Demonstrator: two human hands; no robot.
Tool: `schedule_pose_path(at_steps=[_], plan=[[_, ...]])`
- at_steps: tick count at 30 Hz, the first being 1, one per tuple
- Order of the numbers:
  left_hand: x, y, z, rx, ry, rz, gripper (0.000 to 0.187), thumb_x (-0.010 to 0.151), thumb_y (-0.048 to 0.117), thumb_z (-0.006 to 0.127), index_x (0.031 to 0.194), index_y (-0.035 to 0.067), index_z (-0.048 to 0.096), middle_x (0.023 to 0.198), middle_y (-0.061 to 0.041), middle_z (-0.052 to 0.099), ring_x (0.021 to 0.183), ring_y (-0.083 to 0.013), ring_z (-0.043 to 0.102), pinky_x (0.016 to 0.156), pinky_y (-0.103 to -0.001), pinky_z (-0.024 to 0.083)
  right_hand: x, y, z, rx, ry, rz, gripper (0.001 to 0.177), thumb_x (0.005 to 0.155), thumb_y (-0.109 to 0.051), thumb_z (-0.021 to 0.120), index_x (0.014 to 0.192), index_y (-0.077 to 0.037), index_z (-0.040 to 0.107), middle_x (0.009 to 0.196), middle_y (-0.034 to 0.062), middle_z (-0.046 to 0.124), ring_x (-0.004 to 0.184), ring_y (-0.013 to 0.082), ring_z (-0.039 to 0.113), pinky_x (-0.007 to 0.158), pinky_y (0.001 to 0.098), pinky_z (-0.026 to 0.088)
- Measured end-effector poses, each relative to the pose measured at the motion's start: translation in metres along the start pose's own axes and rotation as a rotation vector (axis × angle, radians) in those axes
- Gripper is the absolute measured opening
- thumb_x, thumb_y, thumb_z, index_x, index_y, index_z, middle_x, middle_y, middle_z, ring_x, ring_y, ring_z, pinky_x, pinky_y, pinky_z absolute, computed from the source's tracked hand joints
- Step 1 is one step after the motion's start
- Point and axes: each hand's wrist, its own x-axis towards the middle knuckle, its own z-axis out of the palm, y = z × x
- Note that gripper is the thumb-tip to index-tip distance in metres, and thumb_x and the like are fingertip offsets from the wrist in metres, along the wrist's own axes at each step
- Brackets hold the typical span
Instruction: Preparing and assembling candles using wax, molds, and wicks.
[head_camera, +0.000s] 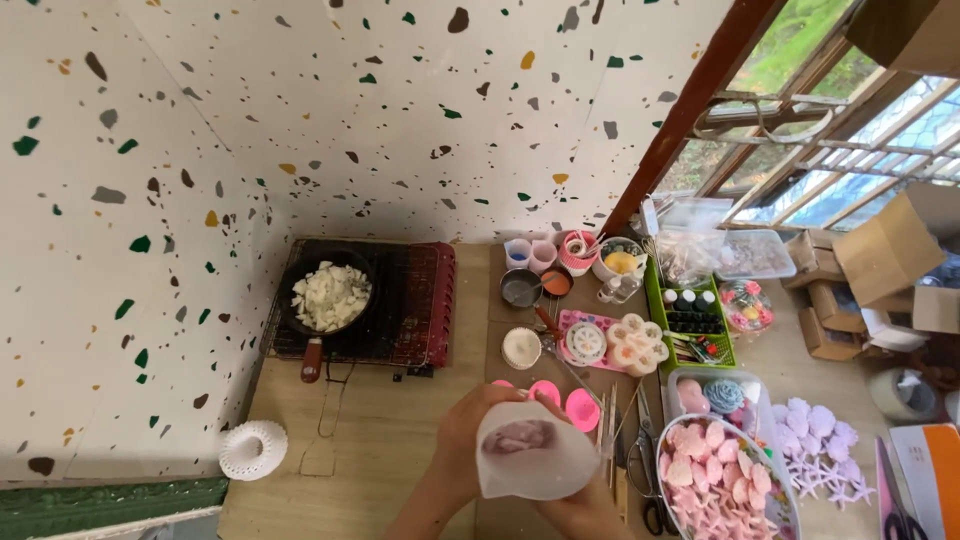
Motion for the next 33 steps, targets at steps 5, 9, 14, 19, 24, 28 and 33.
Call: schedule_pose_path(at_steps=[5, 9, 14, 19, 24, 28, 33], plan=[[-0.024, -0.015, -0.017, -0.297, -0.117, -0.333, 0.078, 0.054, 0.020, 0.103, 0.122, 0.007, 0.066, 0.112, -0.007, 0.075, 0.103, -0.0200, 0.075, 0.089, -0.036, 0.063, -0.005, -0.004, 0.010, 0.111, -0.049, 0.109, 0.096, 0.078, 0.004, 0.076, 0.160, -0.001, 0.025, 0.152, 0.0199, 0.051, 0.144, 0.0278, 0.052, 0.118, 0.0426, 0.043], [-0.039, -0.004, -0.032, -0.626, -0.300, -0.562, 0.113, 0.056, 0.019, 0.101, 0.146, 0.014, 0.033, 0.129, -0.009, 0.069, 0.122, -0.0212, 0.066, 0.107, -0.038, 0.052, -0.010, -0.014, 0.037, -0.132, -0.048, -0.006, 0.111, 0.068, -0.002, 0.092, 0.156, -0.004, 0.024, 0.155, 0.0142, 0.045, 0.145, 0.0273, 0.047, 0.119, 0.0431, 0.041], [-0.048, -0.016, -0.031, -0.592, -0.332, -0.545, 0.130, 0.056, 0.030, 0.098, 0.158, 0.014, 0.019, 0.145, -0.012, 0.052, 0.137, -0.0259, 0.050, 0.117, -0.042, 0.042, -0.010, -0.004, 0.041, -0.190, -0.029, -0.015, 0.113, 0.064, -0.005, 0.096, 0.154, -0.004, 0.028, 0.151, 0.0141, 0.048, 0.140, 0.0271, 0.046, 0.115, 0.0426, 0.040], [-0.051, -0.037, -0.017, -0.075, -0.207, -0.197, 0.145, 0.057, 0.067, 0.089, 0.164, 0.003, 0.016, 0.172, -0.020, 0.011, 0.160, -0.0399, 0.013, 0.124, -0.050, 0.023, 0.001, 0.006, 0.028, -0.010, 0.018, 0.163, 0.095, 0.069, -0.007, 0.093, 0.149, -0.004, 0.043, 0.133, 0.0177, 0.062, 0.119, 0.0276, 0.062, 0.101, 0.0437, 0.054], [-0.048, -0.017, -0.035, -0.292, 0.059, -0.489, 0.121, 0.074, 0.089, 0.058, 0.158, 0.006, 0.031, 0.165, -0.013, 0.034, 0.151, -0.0309, 0.040, 0.117, -0.047, 0.037, 0.040, -0.024, -0.047, -0.380, 0.304, -0.063, 0.086, 0.069, -0.005, 0.082, 0.144, -0.007, 0.041, 0.131, 0.0092, 0.061, 0.120, 0.0212, 0.063, 0.099, 0.0376, 0.053], [-0.078, -0.048, -0.070, -0.313, 0.337, -0.469, 0.109, 0.078, 0.083, 0.061, 0.150, 0.003, 0.045, 0.150, -0.016, 0.056, 0.132, -0.0324, 0.060, 0.109, -0.050, 0.045, 0.063, -0.055, -0.132, -0.438, 0.418, -0.299, 0.078, 0.072, 0.001, 0.076, 0.140, -0.004, 0.038, 0.129, 0.0113, 0.062, 0.115, 0.0215, 0.067, 0.093, 0.0374, 0.058], [-0.101, -0.050, -0.120, -0.218, 0.680, -0.510, 0.064, 0.099, 0.052, 0.053, 0.134, -0.001, 0.053, 0.133, -0.023, 0.064, 0.114, -0.0343, 0.069, 0.101, -0.048, 0.054, 0.065, -0.118, -0.148, -0.395, 0.461, -0.149, 0.082, 0.074, 0.006, 0.073, 0.148, -0.004, 0.039, 0.130, 0.0113, 0.062, 0.115, 0.0211, 0.064, 0.094, 0.0370, 0.054]])
